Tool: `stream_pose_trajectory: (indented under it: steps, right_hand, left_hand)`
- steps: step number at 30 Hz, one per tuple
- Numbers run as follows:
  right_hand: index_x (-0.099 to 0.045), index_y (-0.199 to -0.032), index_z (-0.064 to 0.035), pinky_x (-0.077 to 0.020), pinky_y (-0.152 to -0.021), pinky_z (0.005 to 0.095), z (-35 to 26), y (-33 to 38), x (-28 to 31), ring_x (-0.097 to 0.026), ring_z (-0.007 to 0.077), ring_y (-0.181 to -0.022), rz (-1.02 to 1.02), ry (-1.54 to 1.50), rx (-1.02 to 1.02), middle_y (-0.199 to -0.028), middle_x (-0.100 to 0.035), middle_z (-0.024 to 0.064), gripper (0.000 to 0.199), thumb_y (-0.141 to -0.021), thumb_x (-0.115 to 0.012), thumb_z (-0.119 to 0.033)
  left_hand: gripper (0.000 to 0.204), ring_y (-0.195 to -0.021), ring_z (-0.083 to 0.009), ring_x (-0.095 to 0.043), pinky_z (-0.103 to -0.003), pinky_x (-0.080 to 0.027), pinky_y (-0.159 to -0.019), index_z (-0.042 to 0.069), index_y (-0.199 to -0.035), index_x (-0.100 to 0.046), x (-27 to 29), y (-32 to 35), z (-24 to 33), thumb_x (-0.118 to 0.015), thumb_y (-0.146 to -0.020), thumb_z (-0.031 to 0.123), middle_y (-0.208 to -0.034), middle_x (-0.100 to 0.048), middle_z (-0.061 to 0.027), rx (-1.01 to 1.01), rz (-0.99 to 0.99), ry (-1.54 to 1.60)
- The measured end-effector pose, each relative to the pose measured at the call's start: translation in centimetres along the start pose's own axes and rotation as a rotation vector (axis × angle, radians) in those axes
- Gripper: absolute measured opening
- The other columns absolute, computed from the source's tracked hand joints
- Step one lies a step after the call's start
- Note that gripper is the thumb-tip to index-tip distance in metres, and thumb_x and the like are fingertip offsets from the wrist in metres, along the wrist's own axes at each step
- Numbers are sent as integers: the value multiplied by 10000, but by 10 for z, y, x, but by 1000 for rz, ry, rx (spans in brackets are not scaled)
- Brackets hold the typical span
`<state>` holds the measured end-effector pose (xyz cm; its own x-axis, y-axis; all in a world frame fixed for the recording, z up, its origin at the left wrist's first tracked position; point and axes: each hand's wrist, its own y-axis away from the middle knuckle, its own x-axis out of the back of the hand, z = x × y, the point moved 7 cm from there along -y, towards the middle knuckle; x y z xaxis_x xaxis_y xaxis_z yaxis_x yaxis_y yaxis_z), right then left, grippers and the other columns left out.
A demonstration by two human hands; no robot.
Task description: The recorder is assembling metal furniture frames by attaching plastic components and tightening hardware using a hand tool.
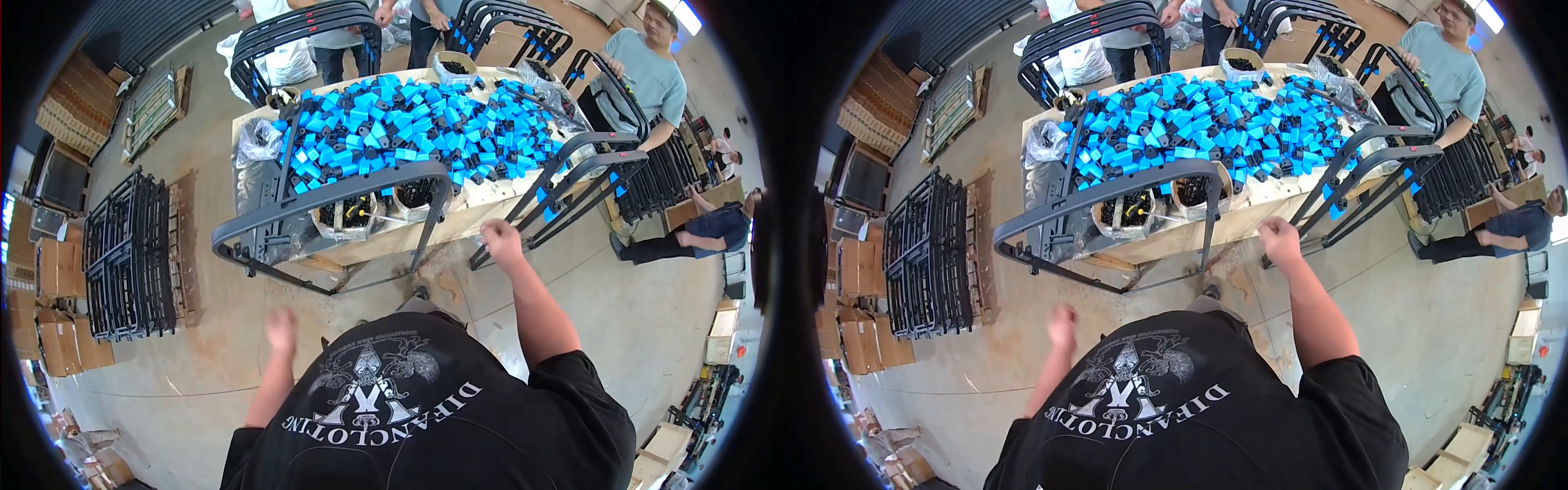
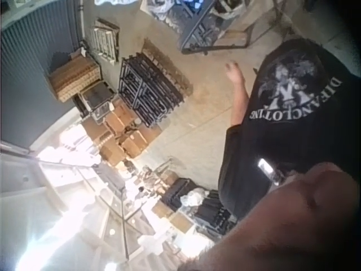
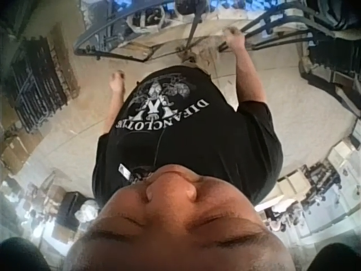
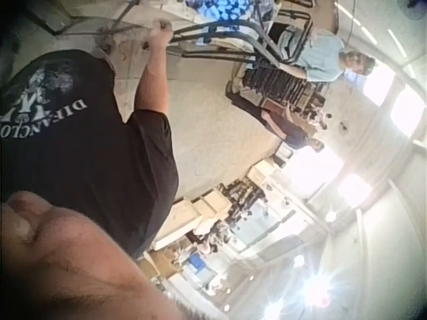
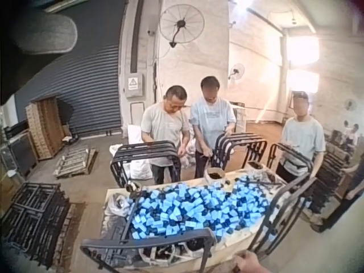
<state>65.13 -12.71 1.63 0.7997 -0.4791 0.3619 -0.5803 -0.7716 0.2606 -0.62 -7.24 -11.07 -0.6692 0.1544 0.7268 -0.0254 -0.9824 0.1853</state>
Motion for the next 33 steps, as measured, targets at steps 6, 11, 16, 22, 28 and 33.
stream_pose_trajectory:
  steps: [6, 11, 16, 22, 28, 33]
  right_hand:
    - [-688, -1116, 9, -565, -814, 339, -52, -115, -8, -725, 224, -921, -32, 97, 151, -1004, -744, 129, 294, -902, -709, -191]
    - [-693, -1087, -17, -575, -837, 354, -109, -151, -86, -730, 241, -948, -457, 310, 531, -1034, -741, 143, 231, -894, -717, -142]
    - [-669, -1195, -63, -538, -936, 420, -85, -160, -192, -674, 339, -1081, -957, 755, 940, -1190, -674, 213, 342, -862, -641, -133]
    - [-701, -1127, -62, -537, -912, 469, -62, -144, -213, -640, 346, -1120, -961, 1159, 1118, -1153, -665, 176, 282, -902, -561, -158]
    - [-757, -909, -7, -570, -846, 469, -37, -166, -214, -704, 384, -997, -1049, 1199, 911, -1110, -710, 229, 242, -855, -541, -102]
    - [-758, -1016, 5, -567, -863, 467, -46, -165, -207, -708, 387, -996, -1103, 1156, 1010, -1072, -719, 239, 290, -860, -537, -101]
  left_hand:
    - [194, -947, -350, -671, -429, -543, -818, 115, -1083, -682, -108, 77, 1, -625, -925, 212, -980, -705, -167, -132, -313, -187]
    - [216, -945, -334, -678, -419, -545, -826, 102, -1108, -682, -127, 94, 25, -636, -928, 212, -999, -712, -160, 32, -222, -173]
    - [239, -942, -318, -686, -409, -546, -834, 89, -1133, -683, -121, 113, 46, -647, -930, 211, -1018, -720, -153, 173, -159, -193]
    - [295, -932, -232, -688, -355, -538, -839, 17, -1196, -663, -122, 125, 139, -655, -956, 188, -1061, -729, -118, 530, -22, 393]
    - [275, -911, -189, -683, -296, -541, -791, -35, -1172, -655, -120, 168, 122, -644, -971, 151, -1032, -732, -107, 671, 161, 874]
    - [277, -903, -193, -684, -303, -543, -789, -37, -1171, -657, -119, 183, 106, -641, -973, 156, -1021, -733, -108, 735, 189, 798]
